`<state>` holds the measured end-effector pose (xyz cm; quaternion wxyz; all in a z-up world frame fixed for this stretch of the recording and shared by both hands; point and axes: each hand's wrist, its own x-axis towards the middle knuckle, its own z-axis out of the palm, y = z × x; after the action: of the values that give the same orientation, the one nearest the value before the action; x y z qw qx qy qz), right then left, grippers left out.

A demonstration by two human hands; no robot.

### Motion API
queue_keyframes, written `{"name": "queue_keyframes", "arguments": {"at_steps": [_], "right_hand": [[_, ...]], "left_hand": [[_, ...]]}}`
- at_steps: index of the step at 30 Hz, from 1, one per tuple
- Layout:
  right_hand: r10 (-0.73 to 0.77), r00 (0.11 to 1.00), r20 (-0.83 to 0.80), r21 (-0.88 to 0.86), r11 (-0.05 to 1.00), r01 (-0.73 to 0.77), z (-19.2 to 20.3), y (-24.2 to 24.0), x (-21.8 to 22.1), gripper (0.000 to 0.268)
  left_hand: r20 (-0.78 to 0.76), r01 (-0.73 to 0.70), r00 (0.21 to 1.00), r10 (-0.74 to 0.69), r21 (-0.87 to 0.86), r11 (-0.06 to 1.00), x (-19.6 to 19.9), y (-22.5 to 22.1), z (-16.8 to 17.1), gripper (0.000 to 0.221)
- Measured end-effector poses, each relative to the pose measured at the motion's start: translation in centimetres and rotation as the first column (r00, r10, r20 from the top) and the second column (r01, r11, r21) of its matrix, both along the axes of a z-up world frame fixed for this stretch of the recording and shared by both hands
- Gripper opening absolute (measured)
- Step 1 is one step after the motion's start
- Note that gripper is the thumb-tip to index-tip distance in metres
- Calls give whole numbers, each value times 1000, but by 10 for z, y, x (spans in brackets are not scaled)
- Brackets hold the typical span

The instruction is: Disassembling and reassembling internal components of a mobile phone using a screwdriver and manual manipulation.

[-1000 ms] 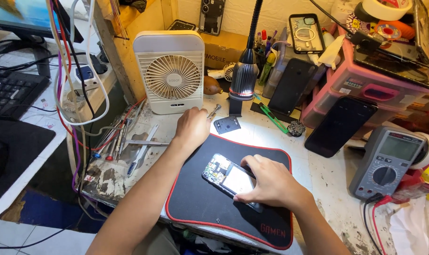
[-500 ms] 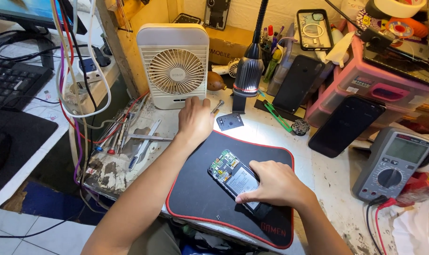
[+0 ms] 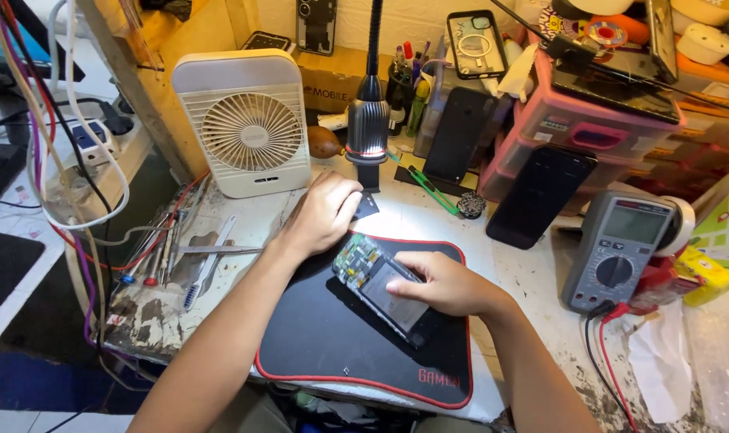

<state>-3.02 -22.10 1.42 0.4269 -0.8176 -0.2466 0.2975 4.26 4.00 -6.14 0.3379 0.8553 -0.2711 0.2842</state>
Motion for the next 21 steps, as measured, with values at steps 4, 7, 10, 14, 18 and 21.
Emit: {"name": "queue_keyframes", "arguments": {"at_steps": [4,7,10,14,18,21], "right_hand": [[-176,983,-47,123,976,181,36,2,-6,15],[-375,914,-155,290,867,405,8,-1,7,38],[-473,871,-133,348,801,488,4,3,10,43],[-423,900,-106,321,842,433,-3,14,9,49],[-390,920,-27,341,862,375,-10,24,6,49],[-383,923,27,280,890,361,-10,25,7,45]], "left_hand": [[-120,-1,993,-18,-159,987,-12,-3,11,23],[-485,-121,868,-105,-411,904,-14,-13,11,39],[-559,-48,690,-460,-670,741,-30,-32,29,60],[-520,-16,615,-592,-760,650,-43,-48,31,38],[-492,-22,660,-568,-768,640,-53,-52,52,30],[-503,-41,662,-556,-765,643,-45,-47,35,28]]}}
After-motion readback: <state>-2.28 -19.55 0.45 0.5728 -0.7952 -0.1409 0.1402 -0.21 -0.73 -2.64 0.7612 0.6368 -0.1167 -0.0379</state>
